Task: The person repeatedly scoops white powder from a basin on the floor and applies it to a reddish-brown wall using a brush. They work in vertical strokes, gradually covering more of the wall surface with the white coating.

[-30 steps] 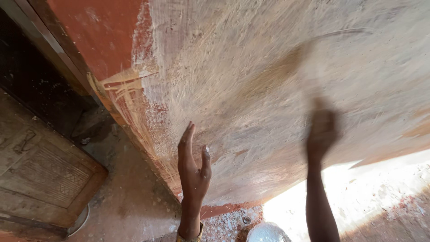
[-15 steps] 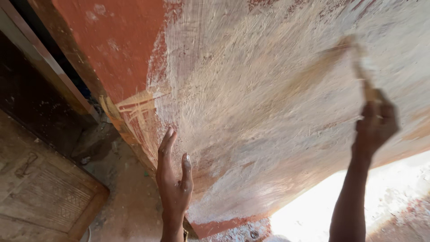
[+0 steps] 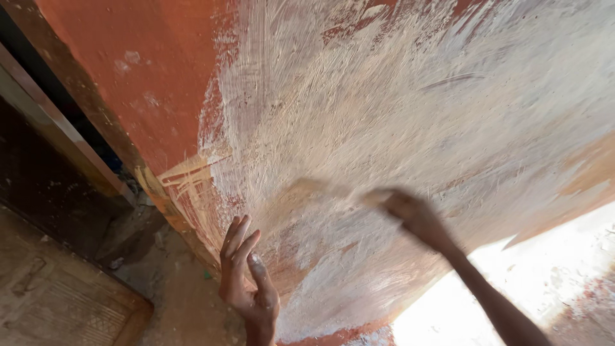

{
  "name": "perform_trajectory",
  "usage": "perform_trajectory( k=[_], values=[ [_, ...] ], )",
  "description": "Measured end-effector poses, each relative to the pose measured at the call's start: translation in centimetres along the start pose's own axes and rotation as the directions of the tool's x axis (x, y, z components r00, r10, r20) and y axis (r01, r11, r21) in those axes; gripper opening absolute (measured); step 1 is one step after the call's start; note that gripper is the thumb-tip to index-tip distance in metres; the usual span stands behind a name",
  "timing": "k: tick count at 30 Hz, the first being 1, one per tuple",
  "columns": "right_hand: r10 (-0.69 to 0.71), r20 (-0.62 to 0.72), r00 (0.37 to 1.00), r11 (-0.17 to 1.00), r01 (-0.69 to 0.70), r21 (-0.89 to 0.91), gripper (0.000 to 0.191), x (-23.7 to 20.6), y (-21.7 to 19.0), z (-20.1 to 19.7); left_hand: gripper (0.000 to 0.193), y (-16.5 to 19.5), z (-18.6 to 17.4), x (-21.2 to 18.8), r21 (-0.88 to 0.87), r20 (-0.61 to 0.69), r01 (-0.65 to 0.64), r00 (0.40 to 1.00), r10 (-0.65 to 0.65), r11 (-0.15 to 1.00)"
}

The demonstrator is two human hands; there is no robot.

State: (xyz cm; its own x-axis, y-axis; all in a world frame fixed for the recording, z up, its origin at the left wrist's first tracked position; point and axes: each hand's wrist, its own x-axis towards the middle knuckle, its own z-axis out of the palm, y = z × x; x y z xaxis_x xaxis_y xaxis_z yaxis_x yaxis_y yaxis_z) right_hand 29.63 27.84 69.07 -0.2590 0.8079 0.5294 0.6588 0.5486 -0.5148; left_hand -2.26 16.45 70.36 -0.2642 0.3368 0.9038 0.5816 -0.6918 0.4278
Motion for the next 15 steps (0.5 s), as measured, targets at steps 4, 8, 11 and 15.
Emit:
perform_trajectory(
  k=[4,8,11,15],
  values=[
    [0.407,-0.328,0.853,0.913,-0.374,0.161,0.009,2.3,4.8,-10.4,0.032,-0.6,-0.4,1.3,0.085,0.093,-0.035,0.995,0.027,0.996],
    [0.429,-0.650,0.627,0.702,0.222,0.677,0.015,2.3,8.2,-16.2,0.038,-1.3,-0.9,3.0,0.161,0.119,-0.078,0.991,0.059,0.984],
    [0.445,-0.549,0.708,0.767,0.015,0.642,0.006,2.9,7.4,-13.9,0.041,-1.0,-0.9,3.9,0.220,0.148,-0.075,0.988,0.043,0.973],
    [-0.151,-0.295,0.943,0.942,0.047,-0.331,0.036,0.0,2.9,-4.4,0.039,-0.1,0.7,4.7,0.204,0.180,-0.109,0.981,0.072,0.973]
  ],
)
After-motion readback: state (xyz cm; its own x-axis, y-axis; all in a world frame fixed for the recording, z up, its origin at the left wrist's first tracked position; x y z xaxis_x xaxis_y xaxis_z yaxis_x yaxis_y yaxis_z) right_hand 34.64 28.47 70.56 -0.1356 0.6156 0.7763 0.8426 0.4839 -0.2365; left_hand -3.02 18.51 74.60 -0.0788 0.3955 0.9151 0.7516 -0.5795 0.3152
